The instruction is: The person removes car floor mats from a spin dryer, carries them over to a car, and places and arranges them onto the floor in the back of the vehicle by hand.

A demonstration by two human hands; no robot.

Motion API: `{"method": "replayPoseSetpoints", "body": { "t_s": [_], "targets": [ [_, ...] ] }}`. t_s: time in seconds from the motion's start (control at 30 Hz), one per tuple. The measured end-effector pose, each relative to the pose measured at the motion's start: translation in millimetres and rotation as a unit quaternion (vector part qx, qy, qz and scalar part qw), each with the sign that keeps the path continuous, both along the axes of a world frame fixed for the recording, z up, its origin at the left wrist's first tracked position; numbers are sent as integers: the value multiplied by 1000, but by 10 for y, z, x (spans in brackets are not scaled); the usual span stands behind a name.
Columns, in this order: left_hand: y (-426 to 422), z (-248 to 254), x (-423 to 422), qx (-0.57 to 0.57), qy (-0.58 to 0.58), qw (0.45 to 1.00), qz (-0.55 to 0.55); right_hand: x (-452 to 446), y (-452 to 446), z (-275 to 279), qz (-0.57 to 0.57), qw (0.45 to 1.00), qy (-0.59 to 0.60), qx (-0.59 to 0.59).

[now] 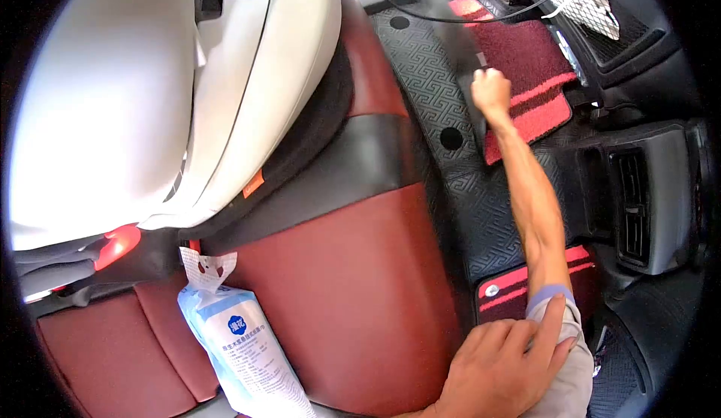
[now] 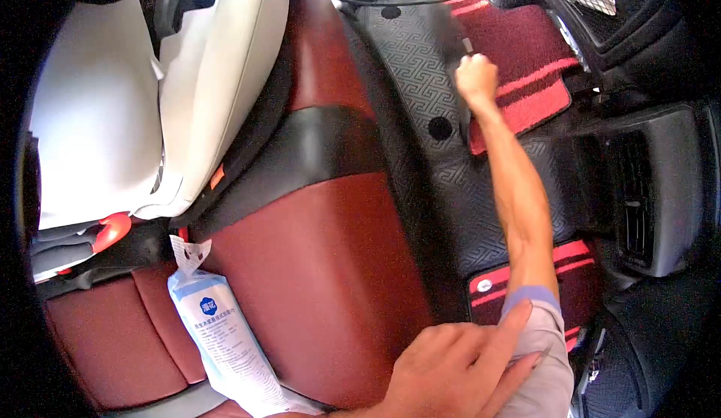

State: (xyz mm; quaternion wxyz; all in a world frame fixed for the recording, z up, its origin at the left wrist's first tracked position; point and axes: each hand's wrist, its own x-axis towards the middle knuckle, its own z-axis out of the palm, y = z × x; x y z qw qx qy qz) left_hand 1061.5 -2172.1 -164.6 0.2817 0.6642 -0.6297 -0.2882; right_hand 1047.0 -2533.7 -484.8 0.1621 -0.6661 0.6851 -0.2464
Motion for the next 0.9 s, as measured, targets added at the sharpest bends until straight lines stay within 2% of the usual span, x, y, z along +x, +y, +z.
{"method": "replayPoseSetpoints", "body": {
  "t_s": [0.1, 0.2, 0.27, 0.33, 0.4, 0.5, 0.53, 0.6, 0.8, 0.83, 0.9],
  "targets": [
    [35, 75, -77, 31, 21, 999, 26, -185, 14, 261, 41, 998, 7, -53],
    [47, 108, -112, 45, 39, 998, 34, 27, -22, 479, 76, 996, 26, -47],
    [46, 110, -93, 31, 23, 999, 30, 332, -25, 495, 168, 979, 111, -11],
    [16, 121, -55, 6, -10, 999, 30, 737, -7, 396, 209, 970, 124, -33],
    [-1, 103, -2, 16, 18, 999, 45, 1080, -67, 50, 240, 955, 162, -72],
    [-10, 77, 104, 10, 27, 998, 54, 1418, 105, -363, 231, 952, 200, -18],
    [-5, 68, 118, 7, 28, 998, 55, 1493, 156, -451, 197, 955, 221, -35],
    [3, 62, 127, 2, 30, 998, 57, 1410, 182, -611, 202, 956, 205, -54],
    [-13, 71, 62, -25, 43, 996, 77, 1323, 364, -509, 187, 959, 214, -16],
    [-2, 75, 73, -24, 48, 997, 54, 1257, 431, -451, 189, 966, 175, -9],
    [9, 89, 136, -16, 52, 998, -7, 1263, 513, -666, 175, 967, 174, -66]
  ]
}}
